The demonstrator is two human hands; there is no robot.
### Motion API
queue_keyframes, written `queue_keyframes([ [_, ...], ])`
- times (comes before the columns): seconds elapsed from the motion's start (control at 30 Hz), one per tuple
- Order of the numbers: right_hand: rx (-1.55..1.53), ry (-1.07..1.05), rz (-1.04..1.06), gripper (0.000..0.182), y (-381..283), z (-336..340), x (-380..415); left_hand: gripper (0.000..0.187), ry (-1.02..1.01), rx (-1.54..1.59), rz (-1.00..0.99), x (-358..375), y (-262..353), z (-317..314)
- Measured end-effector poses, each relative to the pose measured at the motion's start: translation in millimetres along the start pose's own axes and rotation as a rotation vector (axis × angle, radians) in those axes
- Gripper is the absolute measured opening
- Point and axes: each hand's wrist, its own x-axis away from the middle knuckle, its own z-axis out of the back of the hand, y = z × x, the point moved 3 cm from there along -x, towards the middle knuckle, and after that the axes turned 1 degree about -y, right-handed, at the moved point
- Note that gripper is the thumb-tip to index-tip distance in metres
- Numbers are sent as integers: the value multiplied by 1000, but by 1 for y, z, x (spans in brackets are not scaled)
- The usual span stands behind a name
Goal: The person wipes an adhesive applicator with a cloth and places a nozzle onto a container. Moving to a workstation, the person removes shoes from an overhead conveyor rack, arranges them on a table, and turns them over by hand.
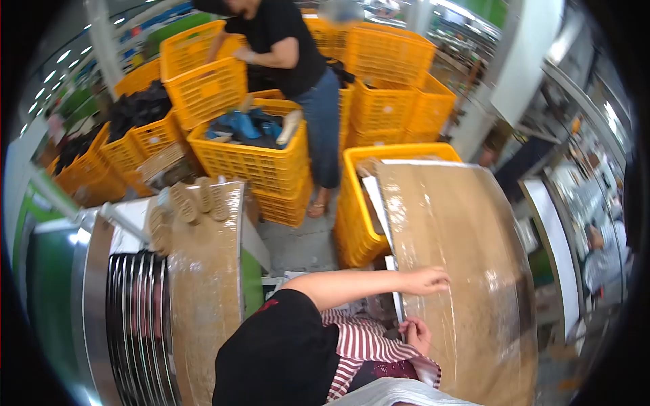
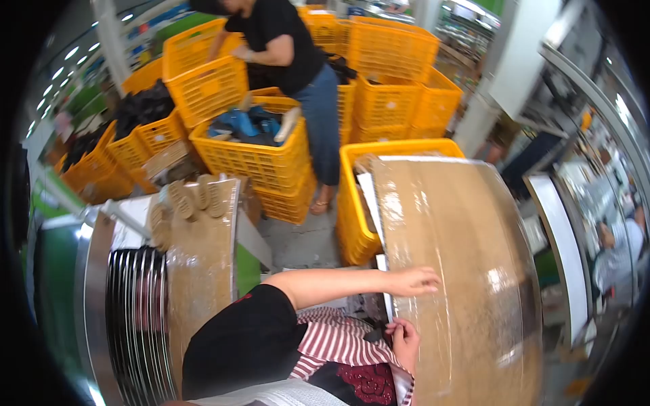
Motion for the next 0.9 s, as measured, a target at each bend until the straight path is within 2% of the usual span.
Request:
queue_keyframes([
  [0.1,-30,66,9,18,8,6,4,32,28,40,32,4,-12,-12],
  [0.2,-49,89,1,18,0,4,10,30,162,8,59,6,-37,-23],
  [0.4,-51,150,-42,17,12,12,15,22,218,-52,54,26,-78,-47],
  [0.5,-70,175,-61,17,15,13,16,17,249,-86,-2,31,-74,-45],
  [0.9,-65,201,-40,17,16,14,13,14,321,-29,30,35,-74,-45],
])
